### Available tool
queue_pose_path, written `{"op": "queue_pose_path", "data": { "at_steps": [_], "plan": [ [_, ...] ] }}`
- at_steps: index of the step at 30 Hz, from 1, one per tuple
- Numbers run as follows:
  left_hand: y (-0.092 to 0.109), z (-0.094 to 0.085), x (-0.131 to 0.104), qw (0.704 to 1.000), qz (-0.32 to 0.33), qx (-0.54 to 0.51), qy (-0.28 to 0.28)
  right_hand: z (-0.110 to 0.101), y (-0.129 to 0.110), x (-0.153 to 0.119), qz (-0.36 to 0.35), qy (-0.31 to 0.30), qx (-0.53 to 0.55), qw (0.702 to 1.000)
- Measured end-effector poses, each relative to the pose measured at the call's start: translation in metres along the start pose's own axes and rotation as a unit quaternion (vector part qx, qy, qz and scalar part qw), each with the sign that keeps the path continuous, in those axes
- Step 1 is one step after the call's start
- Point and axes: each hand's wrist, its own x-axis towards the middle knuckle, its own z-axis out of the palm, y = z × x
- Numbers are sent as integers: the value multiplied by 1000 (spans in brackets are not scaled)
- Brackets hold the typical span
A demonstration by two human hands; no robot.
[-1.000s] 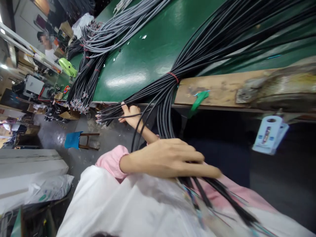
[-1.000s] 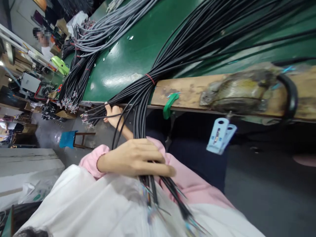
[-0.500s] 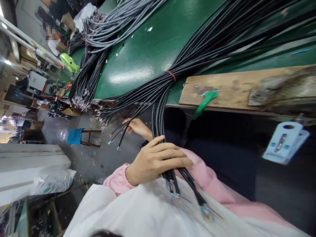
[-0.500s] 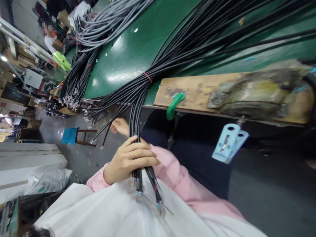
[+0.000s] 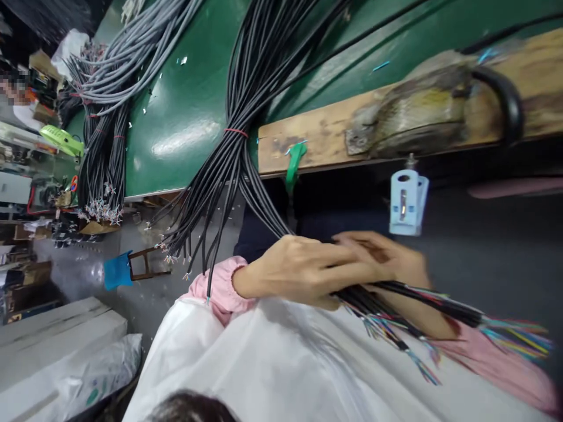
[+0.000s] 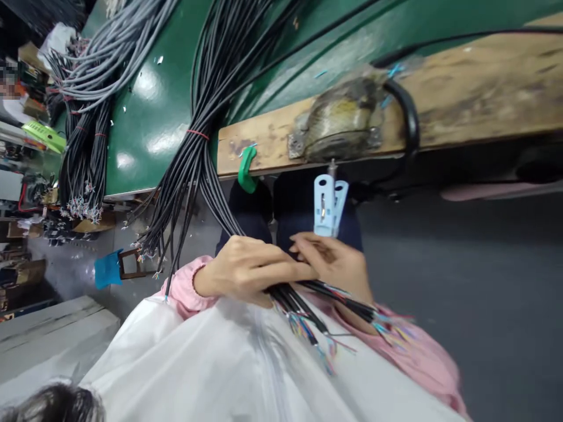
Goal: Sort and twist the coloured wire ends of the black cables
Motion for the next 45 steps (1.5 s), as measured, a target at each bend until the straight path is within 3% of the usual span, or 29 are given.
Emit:
{"op": "queue_pose_path", "data": {
  "at_steps": [4,8,12,16,20,23,26,30,36,41,45],
  "plan": [
    [-3,25,-13,988,-89,-101,78,-30,-19,-6,-41,-10,37,998],
    [-4,36,-17,982,-126,-93,106,-38,-45,-16,-122,-3,33,992],
    [-4,22,-14,986,-117,-55,101,-32,-56,-22,-177,83,12,981],
    [5,-6,0,994,-102,21,19,-38,-54,-23,-200,158,-15,967],
    [14,-27,22,996,-63,56,-29,-48,-49,-25,-195,139,-27,971],
    [10,-28,27,999,-6,12,-34,-46,-49,-27,-199,141,4,970],
    [2,-18,17,997,-8,-82,-5,-39,-52,-28,-224,171,23,959],
    [-3,0,-1,984,-93,-147,29,-33,-59,-23,-232,96,35,967],
    [-6,30,-18,981,-113,-147,61,-26,-61,-14,-182,29,36,982],
    [-11,60,-24,981,-89,-130,114,-25,-58,-10,-181,22,59,982],
    [-12,66,-27,977,-128,-121,116,-25,-53,-9,-184,54,60,980]
  ]
}}
